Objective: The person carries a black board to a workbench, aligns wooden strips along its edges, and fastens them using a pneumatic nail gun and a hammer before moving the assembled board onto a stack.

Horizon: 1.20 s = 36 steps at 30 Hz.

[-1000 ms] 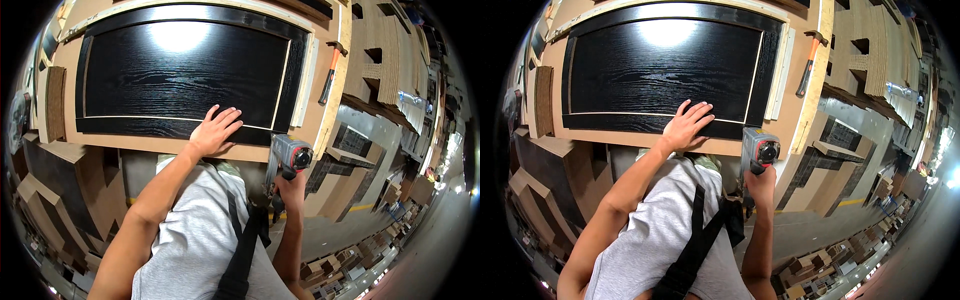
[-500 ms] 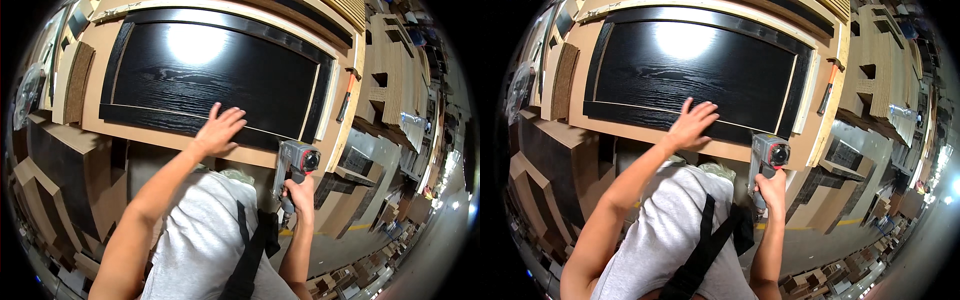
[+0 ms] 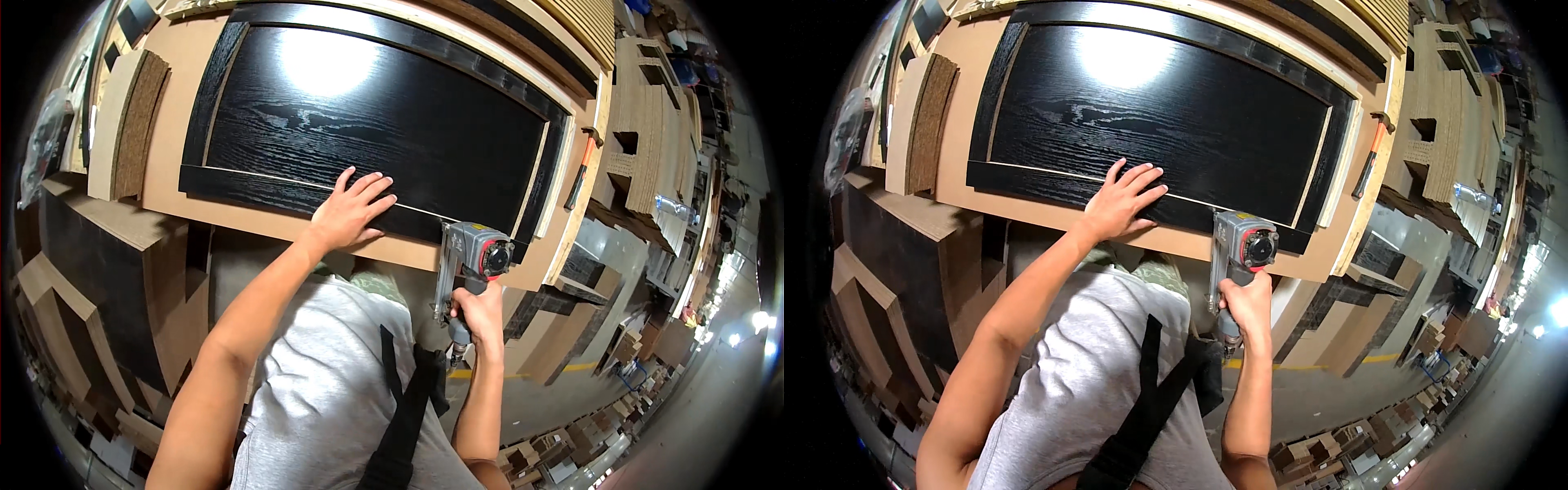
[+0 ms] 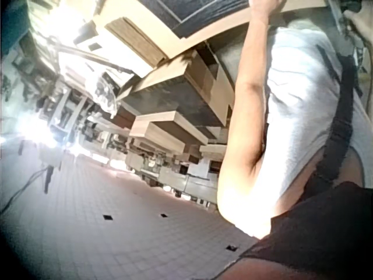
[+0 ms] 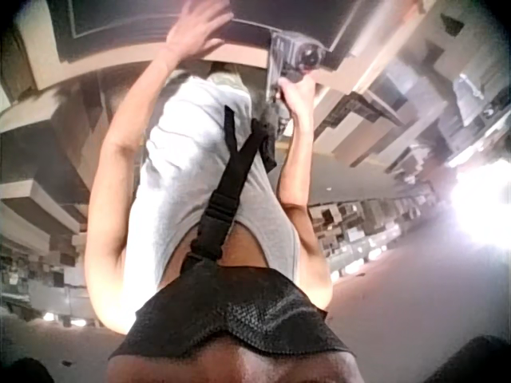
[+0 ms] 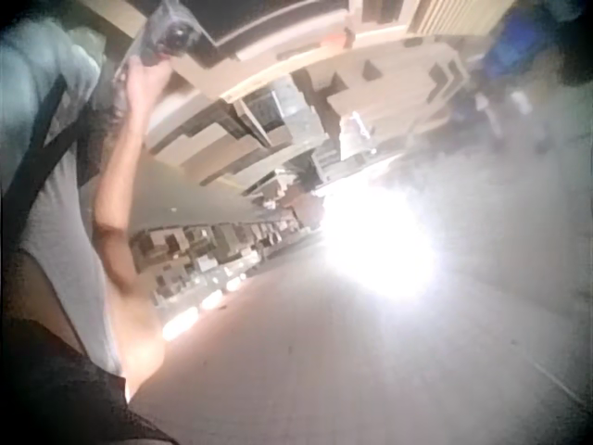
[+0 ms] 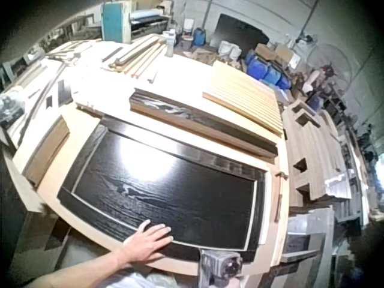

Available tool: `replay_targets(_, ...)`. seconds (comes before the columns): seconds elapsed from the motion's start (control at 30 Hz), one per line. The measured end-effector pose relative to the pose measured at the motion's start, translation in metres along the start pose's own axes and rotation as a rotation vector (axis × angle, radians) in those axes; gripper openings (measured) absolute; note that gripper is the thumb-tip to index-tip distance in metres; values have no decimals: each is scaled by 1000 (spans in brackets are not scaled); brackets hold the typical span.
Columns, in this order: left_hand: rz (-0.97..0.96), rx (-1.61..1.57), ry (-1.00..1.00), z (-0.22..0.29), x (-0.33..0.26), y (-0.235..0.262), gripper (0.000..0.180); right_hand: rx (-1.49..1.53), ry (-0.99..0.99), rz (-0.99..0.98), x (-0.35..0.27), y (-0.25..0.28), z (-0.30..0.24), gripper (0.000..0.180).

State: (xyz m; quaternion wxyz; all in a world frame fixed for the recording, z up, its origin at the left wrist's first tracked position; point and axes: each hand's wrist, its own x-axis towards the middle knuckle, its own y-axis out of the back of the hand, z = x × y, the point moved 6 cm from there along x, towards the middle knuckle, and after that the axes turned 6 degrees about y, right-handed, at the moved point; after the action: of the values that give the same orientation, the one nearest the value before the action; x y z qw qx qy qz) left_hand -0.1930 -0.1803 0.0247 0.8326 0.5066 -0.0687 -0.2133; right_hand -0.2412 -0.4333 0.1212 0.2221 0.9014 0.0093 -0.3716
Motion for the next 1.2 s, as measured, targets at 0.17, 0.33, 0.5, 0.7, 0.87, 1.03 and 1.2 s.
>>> replay_targets(0.17,6,-1,3,-2,-2,1,71,-1,-59,2,-2,-3,-7,14)
replay_targets(0.33,21,-57,44,-13,-11,15,76,-17,-5,2,-8,-13,-13,10)
replay_targets(0.5,77,12,218,-90,-73,54,77,-48,77,-106,-11,-57,-28,15)
replay_targets(0.7,138,38,235,-121,-93,65,73,-87,157,-196,-9,-109,-46,18)
replay_targets(0.87,157,6,215,-121,-92,67,70,-148,133,-185,-14,-127,-58,19)
replay_targets(1.03,145,-14,221,-125,-94,63,73,-210,76,-114,-19,-133,-64,15)
replay_targets(1.2,151,-55,208,-126,-96,66,75,-254,76,-59,-26,-141,-70,12)
